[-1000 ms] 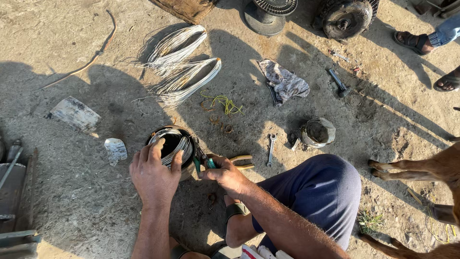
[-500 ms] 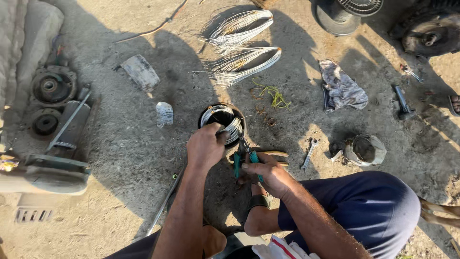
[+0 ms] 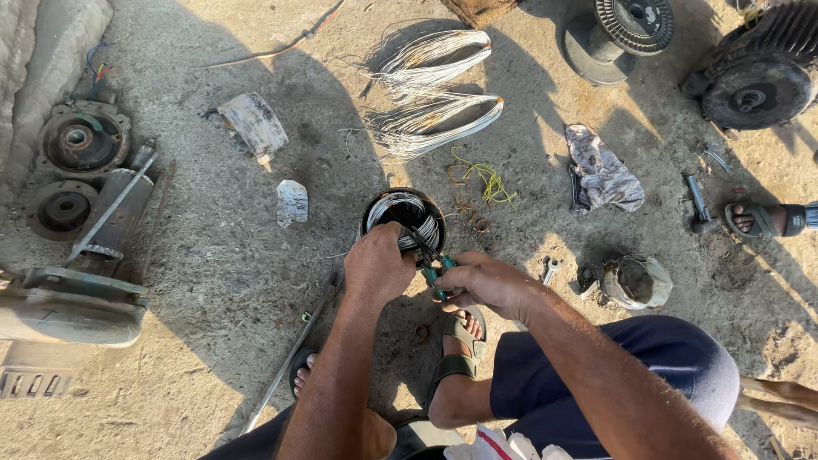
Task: The person sits on the ground and uses pliers to cut individual strands from a coiled wire bundle held in a bucket. The cut wire pieces are dropped onto the ground next to the bucket.
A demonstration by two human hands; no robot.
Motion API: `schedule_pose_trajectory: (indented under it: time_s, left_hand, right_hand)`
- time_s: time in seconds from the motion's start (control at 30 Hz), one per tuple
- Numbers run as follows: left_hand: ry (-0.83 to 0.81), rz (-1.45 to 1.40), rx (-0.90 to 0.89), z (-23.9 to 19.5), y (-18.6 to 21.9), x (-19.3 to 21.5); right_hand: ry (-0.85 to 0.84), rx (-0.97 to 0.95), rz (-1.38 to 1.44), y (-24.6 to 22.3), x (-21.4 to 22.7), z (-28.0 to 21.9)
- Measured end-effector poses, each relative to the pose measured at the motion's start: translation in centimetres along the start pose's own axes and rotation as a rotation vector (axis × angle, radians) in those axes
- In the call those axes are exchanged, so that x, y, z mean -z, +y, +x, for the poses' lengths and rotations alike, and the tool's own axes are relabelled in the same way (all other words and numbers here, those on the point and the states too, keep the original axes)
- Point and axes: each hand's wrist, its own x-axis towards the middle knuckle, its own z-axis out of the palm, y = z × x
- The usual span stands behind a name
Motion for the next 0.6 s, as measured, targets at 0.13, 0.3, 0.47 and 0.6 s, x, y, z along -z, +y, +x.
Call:
schedule_pose_trajectory:
  time_s: [0.13, 0.3, 0.47, 0.6]
  left_hand:
    - [-0.046, -0.033, 0.016, 0.4, -0.1, 0.3]
    - [0.006, -0.072, 0.017, 1.0, -0.6, -0.4]
    - [0.104, -0.119, -0.016, 1.2, -0.6, -0.7]
    - [0.036, -0.098, -0.002, 1.2, -0.4, -0.1]
  right_hand:
    - [0.065, -0.094, -0.007, -0.8, 0.0, -0.7]
    - [-0.016, -0.127, 0.023, 0.1, 0.1, -1.4]
    - [0.038, -0.133, 0.004, -0.1, 0.6, -0.8]
    - [-0.016, -0.107, 0.026, -1.9, 0.7, -0.4]
